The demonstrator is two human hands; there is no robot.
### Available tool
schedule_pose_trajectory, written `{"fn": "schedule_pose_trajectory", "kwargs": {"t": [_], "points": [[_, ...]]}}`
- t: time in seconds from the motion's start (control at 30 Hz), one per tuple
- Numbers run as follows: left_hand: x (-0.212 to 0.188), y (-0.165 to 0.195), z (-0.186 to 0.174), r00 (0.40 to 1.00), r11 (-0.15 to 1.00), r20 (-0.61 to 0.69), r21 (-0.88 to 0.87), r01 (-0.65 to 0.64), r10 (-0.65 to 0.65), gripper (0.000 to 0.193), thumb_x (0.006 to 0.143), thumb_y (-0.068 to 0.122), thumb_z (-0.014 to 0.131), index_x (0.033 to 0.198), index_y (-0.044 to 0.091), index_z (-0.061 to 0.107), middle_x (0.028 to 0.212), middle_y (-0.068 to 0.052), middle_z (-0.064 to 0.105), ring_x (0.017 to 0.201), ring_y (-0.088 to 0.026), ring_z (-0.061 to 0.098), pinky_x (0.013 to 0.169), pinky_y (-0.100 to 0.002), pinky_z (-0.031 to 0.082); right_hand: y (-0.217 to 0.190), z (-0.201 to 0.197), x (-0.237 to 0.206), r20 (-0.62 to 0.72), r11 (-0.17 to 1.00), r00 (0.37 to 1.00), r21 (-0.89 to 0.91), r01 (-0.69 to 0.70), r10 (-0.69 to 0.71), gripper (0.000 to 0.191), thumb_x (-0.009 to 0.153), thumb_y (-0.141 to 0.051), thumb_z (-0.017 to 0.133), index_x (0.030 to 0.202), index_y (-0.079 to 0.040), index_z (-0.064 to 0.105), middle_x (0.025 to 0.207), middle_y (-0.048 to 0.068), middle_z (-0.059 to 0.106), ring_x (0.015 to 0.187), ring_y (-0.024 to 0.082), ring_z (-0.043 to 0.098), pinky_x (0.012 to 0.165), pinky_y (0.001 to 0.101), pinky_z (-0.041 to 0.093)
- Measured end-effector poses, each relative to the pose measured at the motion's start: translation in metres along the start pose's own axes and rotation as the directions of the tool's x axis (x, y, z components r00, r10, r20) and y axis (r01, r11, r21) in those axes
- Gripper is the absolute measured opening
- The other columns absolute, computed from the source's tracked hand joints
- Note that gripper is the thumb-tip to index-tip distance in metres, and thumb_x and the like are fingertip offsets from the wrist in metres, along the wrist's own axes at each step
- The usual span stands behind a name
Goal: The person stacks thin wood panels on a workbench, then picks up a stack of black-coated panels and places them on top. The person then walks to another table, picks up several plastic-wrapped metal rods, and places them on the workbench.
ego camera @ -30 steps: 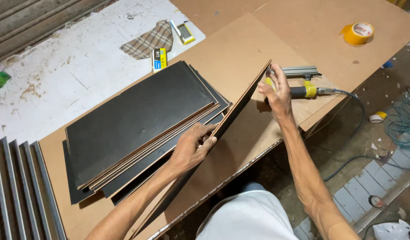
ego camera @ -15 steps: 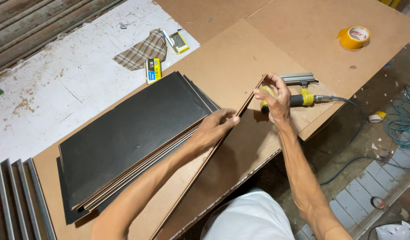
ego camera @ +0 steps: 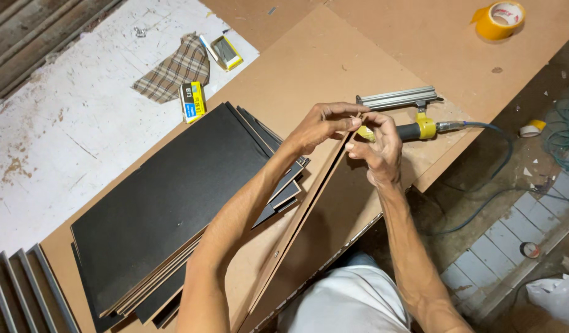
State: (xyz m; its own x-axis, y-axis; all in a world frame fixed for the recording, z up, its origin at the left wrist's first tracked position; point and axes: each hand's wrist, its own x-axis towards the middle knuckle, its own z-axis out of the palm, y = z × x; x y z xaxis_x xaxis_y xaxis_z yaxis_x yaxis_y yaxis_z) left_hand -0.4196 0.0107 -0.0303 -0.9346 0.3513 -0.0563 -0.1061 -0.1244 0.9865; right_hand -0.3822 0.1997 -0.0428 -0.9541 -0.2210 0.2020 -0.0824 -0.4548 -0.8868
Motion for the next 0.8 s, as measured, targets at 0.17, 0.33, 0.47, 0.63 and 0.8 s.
{"fn": "schedule_pose_trajectory", "kwargs": {"t": [0.17,0.33,0.47,0.63,0.8], "points": [[-0.003,0.004,-0.004,0.984,0.956,-0.090,0.266,-0.125,0.154,0.026,0.091,0.016,0.070,0.113,0.004,0.075,0.103,-0.008,0.077,0.087,-0.022,0.063,0.078,-0.037,0.052,-0.010,0.002,-0.002,-0.022,0.998,1.000,-0.055,-0.002,0.001,0.063,0.075,-0.008,0.076,0.131,0.001,0.048,0.124,0.012,0.057,0.096,0.012,0.059,0.066,0.0184,0.055],[-0.012,0.035,0.004,0.986,0.580,-0.041,0.813,-0.059,0.158,0.056,0.077,0.018,0.080,0.128,0.009,0.059,0.104,-0.012,0.075,0.093,-0.028,0.073,0.081,-0.041,0.059,0.003,-0.017,0.001,0.081,0.998,0.996,-0.053,-0.034,0.039,0.061,0.076,-0.008,0.079,0.129,-0.005,0.047,0.114,0.011,0.060,0.101,0.016,0.060,0.076,0.0196,0.055],[-0.064,0.059,0.034,0.943,0.530,-0.107,0.804,0.268,-0.314,0.090,0.074,0.013,0.077,0.148,0.011,0.026,0.105,-0.019,0.069,0.092,-0.032,0.073,0.080,-0.041,0.061,0.002,-0.033,0.013,0.199,0.988,0.980,-0.149,0.049,-0.018,0.049,0.077,-0.005,0.080,0.118,-0.008,0.054,0.105,0.010,0.059,0.098,0.019,0.060,0.098,0.0282,0.055],[-0.152,0.057,0.053,0.945,0.559,-0.208,0.765,0.319,-0.253,0.052,0.078,0.014,0.074,0.126,0.003,0.059,0.107,-0.022,0.072,0.106,-0.037,0.070,0.086,-0.047,0.059,-0.058,-0.012,0.038,0.668,0.669,0.744,-0.567,0.480,0.032,0.029,0.086,-0.019,0.086,0.102,-0.005,0.066,0.107,0.008,0.068,0.104,0.021,0.067,0.091,0.0372,0.054],[-0.187,0.056,0.053,0.862,0.557,-0.398,0.658,0.507,-0.314,0.038,0.079,0.013,0.069,0.117,0.007,0.070,0.103,-0.021,0.075,0.100,-0.033,0.076,0.085,-0.044,0.063,-0.085,0.061,0.004,0.969,0.059,0.177,-0.189,0.980,0.175,0.044,0.065,-0.037,0.086,0.088,-0.003,0.073,0.079,0.011,0.071,0.074,0.027,0.068,0.071,0.0443,0.057]]}}
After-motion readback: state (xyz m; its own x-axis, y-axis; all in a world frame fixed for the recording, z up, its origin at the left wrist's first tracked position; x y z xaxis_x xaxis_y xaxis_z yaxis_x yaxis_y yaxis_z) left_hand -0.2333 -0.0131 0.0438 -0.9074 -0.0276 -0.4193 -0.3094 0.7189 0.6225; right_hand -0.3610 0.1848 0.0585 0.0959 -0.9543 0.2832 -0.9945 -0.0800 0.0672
